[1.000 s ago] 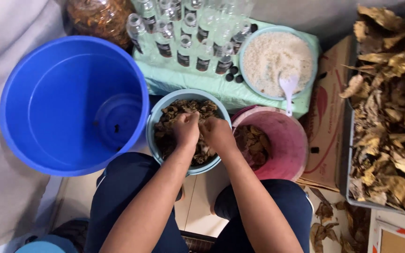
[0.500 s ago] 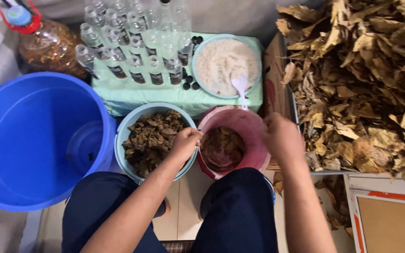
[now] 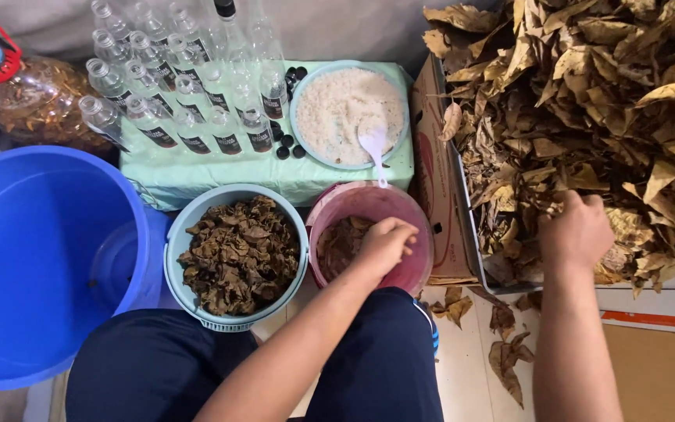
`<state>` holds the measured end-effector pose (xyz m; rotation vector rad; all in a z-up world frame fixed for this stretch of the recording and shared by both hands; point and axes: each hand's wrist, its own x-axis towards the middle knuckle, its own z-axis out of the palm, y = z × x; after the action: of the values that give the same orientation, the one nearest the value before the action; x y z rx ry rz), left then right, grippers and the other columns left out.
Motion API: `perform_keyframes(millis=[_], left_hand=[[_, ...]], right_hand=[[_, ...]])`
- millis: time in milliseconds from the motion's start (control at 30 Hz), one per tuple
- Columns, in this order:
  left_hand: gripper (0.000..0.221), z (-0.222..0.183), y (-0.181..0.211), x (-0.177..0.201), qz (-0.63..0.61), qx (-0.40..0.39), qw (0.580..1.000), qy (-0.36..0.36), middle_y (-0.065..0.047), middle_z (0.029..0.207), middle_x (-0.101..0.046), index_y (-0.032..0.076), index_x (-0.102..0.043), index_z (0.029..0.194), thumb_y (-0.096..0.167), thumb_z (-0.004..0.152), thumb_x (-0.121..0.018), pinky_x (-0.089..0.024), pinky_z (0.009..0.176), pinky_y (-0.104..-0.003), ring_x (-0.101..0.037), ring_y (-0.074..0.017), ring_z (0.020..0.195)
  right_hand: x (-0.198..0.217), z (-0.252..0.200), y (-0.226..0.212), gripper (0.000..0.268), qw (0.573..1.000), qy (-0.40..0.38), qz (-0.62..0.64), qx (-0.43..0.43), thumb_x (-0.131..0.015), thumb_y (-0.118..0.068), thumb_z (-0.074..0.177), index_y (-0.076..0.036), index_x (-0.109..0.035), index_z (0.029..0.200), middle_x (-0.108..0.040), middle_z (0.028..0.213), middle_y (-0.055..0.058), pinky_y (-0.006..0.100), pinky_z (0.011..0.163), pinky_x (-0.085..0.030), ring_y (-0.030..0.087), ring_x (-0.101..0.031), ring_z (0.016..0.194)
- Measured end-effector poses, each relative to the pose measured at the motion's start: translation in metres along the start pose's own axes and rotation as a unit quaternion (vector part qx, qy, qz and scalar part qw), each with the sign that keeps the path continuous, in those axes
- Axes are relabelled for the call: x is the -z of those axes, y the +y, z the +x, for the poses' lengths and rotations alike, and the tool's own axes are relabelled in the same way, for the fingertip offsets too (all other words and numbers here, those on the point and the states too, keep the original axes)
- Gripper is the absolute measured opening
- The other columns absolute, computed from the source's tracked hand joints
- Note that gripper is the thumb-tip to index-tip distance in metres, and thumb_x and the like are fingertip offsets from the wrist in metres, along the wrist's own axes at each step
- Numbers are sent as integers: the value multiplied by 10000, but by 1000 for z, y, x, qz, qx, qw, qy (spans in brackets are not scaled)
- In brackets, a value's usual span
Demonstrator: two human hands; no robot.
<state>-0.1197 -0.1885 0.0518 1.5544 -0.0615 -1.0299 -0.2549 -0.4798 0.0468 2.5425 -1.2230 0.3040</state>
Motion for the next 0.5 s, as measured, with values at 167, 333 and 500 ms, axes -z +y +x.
perform_keyframes(millis=[167, 333, 500], left_hand=[[267, 4, 6, -31, -18, -8, 999, -44, -58, 984, -676, 38, -685, 1118, 217, 1010, -518, -477, 666, -252, -620, -138, 800], [217, 12, -3, -46, -79, -15, 995, -59, -65, 909, -638, 7, -669, 1063, 160, 1003, -527, -497, 684, -271, -588, -150, 755], [253, 7, 2, -52, -63, 12, 996, -58, -62, 946, -633, 14, -669, 1107, 176, 1002, -506, -510, 700, -269, -591, -144, 770]], right_hand=[[-9, 7, 17, 446, 998, 13, -20, 50, -851, -185, 799, -247, -814, 1239, -770, 1060, 70, 333, 528, -607, 197, -731, 697], [-6, 8, 14, 318, 996, -1, -57, 71, -829, -278, 874, -275, -814, 1192, -782, 1023, 34, 251, 485, -566, 126, -705, 638], [13, 0, 5, 232, 993, 47, -31, 101, -835, -299, 920, -261, -840, 1148, -789, 937, -13, 204, 432, -505, 86, -672, 579]])
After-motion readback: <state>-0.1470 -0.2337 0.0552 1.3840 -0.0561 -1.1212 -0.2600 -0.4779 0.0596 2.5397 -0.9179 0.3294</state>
